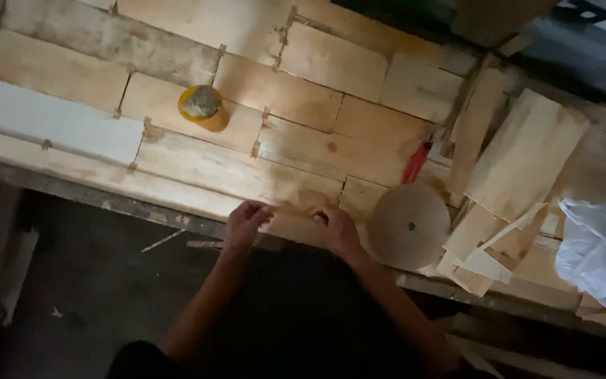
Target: Applying and trimming thin wood strips to a panel using glue and a utility knife.
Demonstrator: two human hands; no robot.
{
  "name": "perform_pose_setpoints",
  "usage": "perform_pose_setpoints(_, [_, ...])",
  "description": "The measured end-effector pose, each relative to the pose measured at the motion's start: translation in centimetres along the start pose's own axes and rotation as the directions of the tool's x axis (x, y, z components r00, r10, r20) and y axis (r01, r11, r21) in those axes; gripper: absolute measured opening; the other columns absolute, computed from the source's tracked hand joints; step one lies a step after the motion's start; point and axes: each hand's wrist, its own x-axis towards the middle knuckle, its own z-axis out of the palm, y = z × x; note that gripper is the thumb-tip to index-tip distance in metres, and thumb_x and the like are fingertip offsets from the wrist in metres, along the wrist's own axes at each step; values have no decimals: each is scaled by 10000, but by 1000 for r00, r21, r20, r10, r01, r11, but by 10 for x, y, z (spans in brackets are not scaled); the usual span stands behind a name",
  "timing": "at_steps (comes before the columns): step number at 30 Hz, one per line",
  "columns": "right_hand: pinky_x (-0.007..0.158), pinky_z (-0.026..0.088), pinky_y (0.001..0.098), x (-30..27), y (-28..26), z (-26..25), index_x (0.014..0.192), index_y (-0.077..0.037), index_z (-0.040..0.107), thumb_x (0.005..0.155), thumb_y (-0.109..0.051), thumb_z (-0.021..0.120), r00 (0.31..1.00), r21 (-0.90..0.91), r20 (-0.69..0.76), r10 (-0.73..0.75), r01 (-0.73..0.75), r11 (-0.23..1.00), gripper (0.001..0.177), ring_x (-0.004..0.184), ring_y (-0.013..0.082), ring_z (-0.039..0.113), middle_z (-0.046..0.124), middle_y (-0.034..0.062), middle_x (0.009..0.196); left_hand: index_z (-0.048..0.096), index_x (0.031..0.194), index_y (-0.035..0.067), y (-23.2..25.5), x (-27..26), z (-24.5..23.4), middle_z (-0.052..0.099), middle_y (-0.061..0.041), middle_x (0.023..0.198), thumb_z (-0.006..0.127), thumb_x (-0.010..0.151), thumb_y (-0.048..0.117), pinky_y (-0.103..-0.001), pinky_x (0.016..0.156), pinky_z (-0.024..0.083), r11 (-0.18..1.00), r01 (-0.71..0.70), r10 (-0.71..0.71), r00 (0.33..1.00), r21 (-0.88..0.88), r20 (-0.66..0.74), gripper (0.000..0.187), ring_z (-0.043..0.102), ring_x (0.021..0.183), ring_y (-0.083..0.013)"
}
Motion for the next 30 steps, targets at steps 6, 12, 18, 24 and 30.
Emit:
perform_pose_setpoints(6, [739, 559, 380, 5, -14, -4, 1044, -18, 692, 976, -297, 669, 995, 210, -13, 101, -96, 973, 288, 789, 225, 708, 736, 122, 870, 698, 1128, 38, 70, -24, 38, 780, -84, 1021, 779, 875, 212, -315, 787, 582, 1000, -3, 4, 999, 5, -42, 318, 731, 909, -170])
perform_pose_setpoints(12, [735, 593, 329, 0, -57, -3, 1029, 4, 711, 952, -187, 703, 998, 349, -14, 58, -49, 936, 206, 782, 161, 731, 760, 91, 881, 754, 1110, -44, 75, -12, 57, 784, -148, 1029, 757, 939, 155, -320, 838, 601, 995, 3, -18, 990, -104, -140, 262, 730, 899, -184])
perform_pose_setpoints(18, [742, 591, 329, -3, -83, -11, 1009, 8, 692, 946, -167, 710, 992, 362, 103, 67, -100, 927, 186, 802, 153, 730, 756, 86, 900, 671, 1087, -41, 91, -15, 58, 770, -155, 1042, 683, 992, 131, -356, 878, 603, 918, -58, 12, 993, -392, -119, 197, 748, 938, -225])
perform_pose_setpoints(24, [730, 584, 309, 4, -87, 1, 1003, 0, 679, 959, -187, 703, 995, 378, 71, 73, -94, 921, 194, 766, 145, 707, 739, 84, 857, 649, 1198, -24, 126, -26, 62, 774, -152, 1065, 617, 1020, 226, -364, 925, 602, 896, -97, 27, 986, -433, -166, 309, 752, 985, -236])
perform_pose_setpoints(30, [699, 579, 299, 9, -96, 2, 1000, 16, 687, 951, -159, 717, 999, 422, 38, 16, -31, 906, 184, 751, 142, 702, 744, 88, 856, 686, 1202, -78, 111, -21, 52, 761, -174, 1108, 687, 977, 105, -363, 937, 593, 948, -225, 184, 964, -226, -190, 290, 737, 1029, -241])
